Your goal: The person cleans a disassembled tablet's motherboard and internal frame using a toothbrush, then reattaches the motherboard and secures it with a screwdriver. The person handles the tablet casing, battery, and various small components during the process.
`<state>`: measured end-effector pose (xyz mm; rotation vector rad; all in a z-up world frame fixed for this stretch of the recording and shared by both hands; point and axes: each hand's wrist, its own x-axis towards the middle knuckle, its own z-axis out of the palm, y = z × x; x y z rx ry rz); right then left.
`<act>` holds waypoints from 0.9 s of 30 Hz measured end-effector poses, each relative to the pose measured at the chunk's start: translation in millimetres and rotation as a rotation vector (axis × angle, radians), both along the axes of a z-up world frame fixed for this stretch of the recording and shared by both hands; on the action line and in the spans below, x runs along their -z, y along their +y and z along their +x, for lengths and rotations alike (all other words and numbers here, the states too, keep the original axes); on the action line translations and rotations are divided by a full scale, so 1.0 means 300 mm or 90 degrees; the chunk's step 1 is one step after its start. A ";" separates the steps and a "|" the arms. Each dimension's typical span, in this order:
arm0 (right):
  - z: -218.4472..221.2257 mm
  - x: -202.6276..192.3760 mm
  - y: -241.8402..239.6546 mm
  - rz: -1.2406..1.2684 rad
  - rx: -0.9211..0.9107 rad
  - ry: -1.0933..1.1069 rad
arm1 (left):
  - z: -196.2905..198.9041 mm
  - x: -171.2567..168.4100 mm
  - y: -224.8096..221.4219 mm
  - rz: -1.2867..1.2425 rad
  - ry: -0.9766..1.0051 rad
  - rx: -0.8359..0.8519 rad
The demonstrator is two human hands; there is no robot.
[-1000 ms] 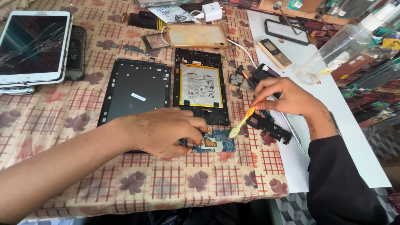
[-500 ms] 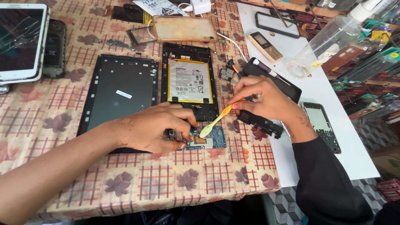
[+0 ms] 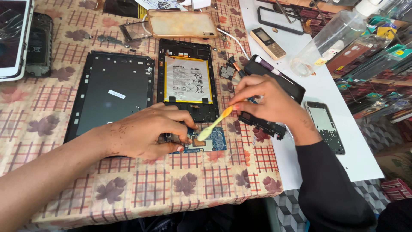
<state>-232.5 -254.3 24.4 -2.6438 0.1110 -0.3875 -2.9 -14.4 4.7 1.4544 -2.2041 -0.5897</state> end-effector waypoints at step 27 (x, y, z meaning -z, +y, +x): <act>-0.068 -0.038 -0.067 0.109 0.041 0.114 | -0.004 -0.002 0.010 0.001 -0.024 -0.007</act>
